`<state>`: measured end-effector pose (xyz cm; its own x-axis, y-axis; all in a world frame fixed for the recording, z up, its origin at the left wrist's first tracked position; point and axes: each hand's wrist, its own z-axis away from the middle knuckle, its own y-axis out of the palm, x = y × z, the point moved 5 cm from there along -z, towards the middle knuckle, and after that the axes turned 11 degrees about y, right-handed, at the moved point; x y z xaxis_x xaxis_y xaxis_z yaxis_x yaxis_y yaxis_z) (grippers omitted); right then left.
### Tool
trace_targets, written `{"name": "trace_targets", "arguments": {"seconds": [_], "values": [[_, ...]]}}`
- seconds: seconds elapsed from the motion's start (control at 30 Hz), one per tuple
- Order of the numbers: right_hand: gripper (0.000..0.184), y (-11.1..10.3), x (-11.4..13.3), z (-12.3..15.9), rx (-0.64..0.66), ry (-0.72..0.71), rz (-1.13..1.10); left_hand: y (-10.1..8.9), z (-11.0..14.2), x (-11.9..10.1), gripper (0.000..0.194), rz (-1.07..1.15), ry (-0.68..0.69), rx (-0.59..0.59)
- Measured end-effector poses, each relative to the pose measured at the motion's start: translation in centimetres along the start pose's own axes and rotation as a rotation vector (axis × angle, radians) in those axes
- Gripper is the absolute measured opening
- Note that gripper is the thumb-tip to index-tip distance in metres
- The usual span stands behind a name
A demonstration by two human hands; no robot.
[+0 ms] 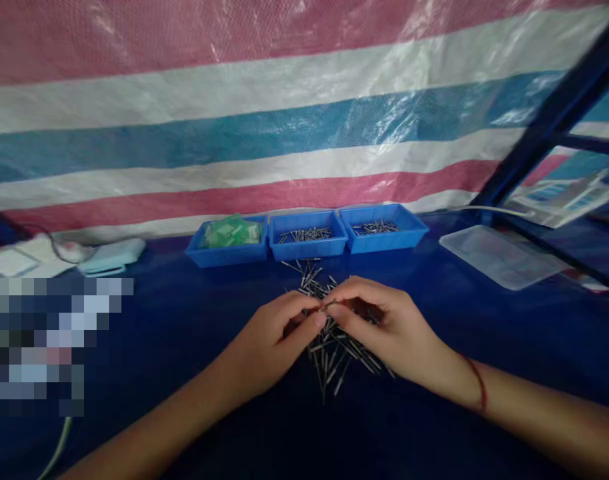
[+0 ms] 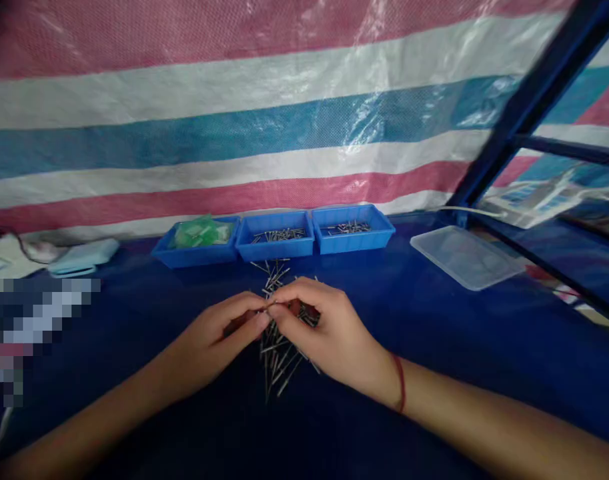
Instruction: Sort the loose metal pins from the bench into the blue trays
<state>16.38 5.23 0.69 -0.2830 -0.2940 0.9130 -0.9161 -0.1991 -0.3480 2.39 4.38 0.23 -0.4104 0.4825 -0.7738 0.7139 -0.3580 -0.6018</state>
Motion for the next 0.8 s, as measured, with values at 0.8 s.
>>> {"name": "trace_targets", "arguments": {"seconds": [0.8], "values": [[0.009,0.03,-0.07,0.08,-0.011,-0.14,0.192,-0.94,-0.1,-0.16,0.014,-0.118,-0.019,-0.207]]}}
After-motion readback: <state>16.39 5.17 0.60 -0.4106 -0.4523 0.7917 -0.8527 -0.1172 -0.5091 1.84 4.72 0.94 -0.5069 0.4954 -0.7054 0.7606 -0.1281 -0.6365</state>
